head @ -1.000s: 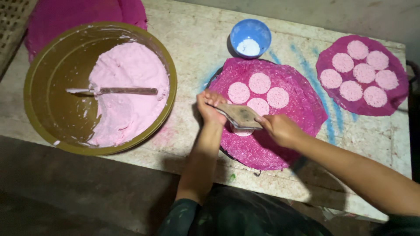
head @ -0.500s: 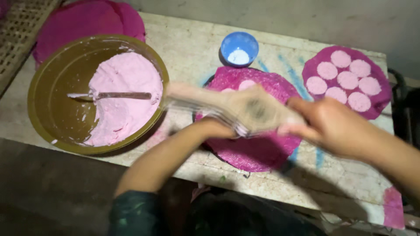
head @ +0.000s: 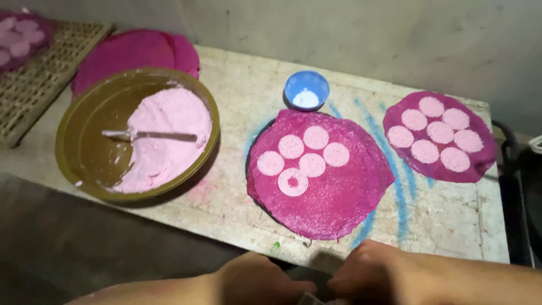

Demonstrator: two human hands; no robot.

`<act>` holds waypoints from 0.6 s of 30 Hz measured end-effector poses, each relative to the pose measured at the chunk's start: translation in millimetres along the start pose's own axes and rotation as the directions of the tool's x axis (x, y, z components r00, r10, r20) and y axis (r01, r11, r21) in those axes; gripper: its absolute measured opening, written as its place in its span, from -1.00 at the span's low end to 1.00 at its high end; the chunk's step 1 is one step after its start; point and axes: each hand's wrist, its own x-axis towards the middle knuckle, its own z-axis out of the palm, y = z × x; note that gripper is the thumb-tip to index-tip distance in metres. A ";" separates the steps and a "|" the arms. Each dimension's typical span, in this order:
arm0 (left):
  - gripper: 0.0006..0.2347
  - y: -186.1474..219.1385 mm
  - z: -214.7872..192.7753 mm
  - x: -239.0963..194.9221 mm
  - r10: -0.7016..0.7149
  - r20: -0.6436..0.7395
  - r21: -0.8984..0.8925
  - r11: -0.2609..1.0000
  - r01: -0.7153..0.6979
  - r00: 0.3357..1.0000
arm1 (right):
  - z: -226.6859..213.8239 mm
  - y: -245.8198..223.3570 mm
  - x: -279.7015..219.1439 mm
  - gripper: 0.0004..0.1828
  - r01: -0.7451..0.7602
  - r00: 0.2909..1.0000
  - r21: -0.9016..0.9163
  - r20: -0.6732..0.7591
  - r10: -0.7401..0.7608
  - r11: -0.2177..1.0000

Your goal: The person scoops pink dough from a bowl and uses a wooden press to form circular discs on a pink cloth. The discs are arranged in rows on the cloth and on a nearby woven tray. The person repeatedly scoops, presses, and arranges the dough throughout the clip.

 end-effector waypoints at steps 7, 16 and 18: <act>-0.72 -81.0 17.5 -80.6 -0.329 -0.060 -0.989 0.149 -0.011 0.942 | -20.4 8.1 24.5 -0.70 -0.012 0.997 0.074 0.077 0.006 0.997; -0.53 -205.0 -11.6 -208.0 -0.222 -0.223 -0.942 0.300 -0.151 0.949 | -105.8 -85.0 234.6 -0.92 0.185 0.788 -0.833 0.443 -0.428 -0.521; -0.60 -223.2 -2.2 -215.7 -0.277 -0.243 -0.970 0.056 -0.237 0.929 | -110.7 -96.8 290.4 -0.89 0.184 0.716 -0.830 0.480 -0.506 -0.526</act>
